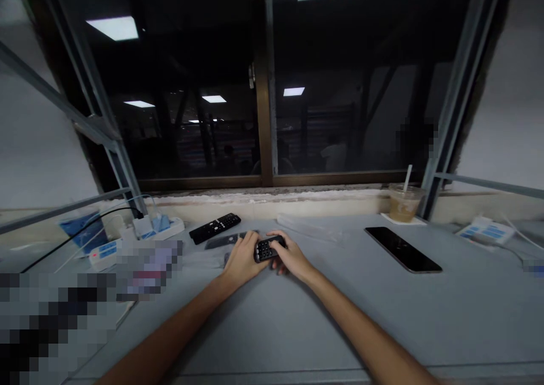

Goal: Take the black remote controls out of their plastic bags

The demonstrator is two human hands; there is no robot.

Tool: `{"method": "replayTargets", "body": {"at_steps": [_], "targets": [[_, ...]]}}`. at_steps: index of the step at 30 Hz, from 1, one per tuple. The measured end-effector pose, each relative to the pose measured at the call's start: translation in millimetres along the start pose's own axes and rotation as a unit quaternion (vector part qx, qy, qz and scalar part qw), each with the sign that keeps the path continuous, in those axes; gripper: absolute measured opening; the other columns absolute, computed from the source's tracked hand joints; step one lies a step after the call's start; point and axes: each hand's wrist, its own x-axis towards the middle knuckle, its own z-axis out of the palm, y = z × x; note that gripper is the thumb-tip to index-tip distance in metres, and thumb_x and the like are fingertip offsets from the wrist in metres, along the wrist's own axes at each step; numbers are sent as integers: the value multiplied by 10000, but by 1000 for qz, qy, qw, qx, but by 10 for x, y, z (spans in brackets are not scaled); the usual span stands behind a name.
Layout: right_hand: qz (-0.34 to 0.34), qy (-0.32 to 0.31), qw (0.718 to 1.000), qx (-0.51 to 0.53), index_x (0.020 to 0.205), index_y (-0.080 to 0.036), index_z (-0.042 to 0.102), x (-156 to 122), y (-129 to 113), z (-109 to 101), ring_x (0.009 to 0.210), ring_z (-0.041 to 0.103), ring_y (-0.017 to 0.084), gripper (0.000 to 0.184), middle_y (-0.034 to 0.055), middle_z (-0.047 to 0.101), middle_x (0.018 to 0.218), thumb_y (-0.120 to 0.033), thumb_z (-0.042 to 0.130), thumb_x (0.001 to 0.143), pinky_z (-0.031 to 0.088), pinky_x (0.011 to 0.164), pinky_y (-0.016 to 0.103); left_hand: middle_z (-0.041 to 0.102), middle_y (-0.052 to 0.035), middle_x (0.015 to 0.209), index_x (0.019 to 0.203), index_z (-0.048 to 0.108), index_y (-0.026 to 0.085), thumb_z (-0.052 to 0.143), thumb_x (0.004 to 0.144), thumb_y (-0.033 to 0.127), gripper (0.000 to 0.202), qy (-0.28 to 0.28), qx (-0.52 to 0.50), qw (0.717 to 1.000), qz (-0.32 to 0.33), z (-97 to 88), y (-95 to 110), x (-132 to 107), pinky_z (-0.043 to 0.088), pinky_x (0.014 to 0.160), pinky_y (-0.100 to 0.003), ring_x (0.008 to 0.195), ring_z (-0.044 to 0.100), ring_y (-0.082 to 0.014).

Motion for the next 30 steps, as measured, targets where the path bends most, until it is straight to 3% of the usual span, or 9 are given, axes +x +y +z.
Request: {"method": "replayTargets", "body": {"at_steps": [6,10,14,16,20,25,30], "targets": [[61,-89,987,117,1157,-185,468,10,-19,-18,515,643,157,428,59,686,767,-393,431,784,450,377,199,502,-39,1026,999,452,212,593,722,260,315,18,-49,999,-4,5,40,-14,370,814,-335,957,504,-199],[48,-16,986,157,1090,-182,532,64,-10,-76,483,622,128,366,48,679,793,-348,496,766,445,373,188,513,-50,1073,1083,425,220,612,703,270,426,7,-27,1000,9,-6,25,2,366,836,-344,1001,500,-215],[33,104,976,186,946,-157,604,132,-15,-200,389,542,81,281,-3,624,611,-340,549,741,402,341,157,578,-58,1021,1036,478,195,594,712,338,372,9,19,1000,-4,-25,-90,29,366,852,-357,986,524,-232],[44,134,966,217,897,-151,612,141,-41,-268,380,527,80,281,-4,606,566,-375,511,762,402,344,157,606,-47,981,1008,509,202,599,704,346,348,-2,35,999,-6,-43,-178,38,384,825,-338,958,545,-229],[93,97,942,309,784,-152,590,109,-109,-343,519,617,134,434,62,641,619,-499,331,817,463,419,194,628,-34,976,1029,538,218,567,733,378,338,-25,38,999,-12,-86,-315,43,410,779,-299,920,577,-210],[105,78,929,346,772,-165,554,78,-136,-343,574,639,124,278,47,656,646,-404,421,818,468,441,172,620,-36,974,1027,550,208,552,750,376,324,-17,32,999,7,-122,-306,32,406,796,-290,924,567,-205],[97,67,931,344,754,-171,541,102,-130,-366,489,598,96,287,14,630,599,-434,448,819,438,397,154,600,-34,915,995,554,201,589,710,287,299,14,57,998,11,-139,-244,23,411,766,-289,872,564,-205]]}}
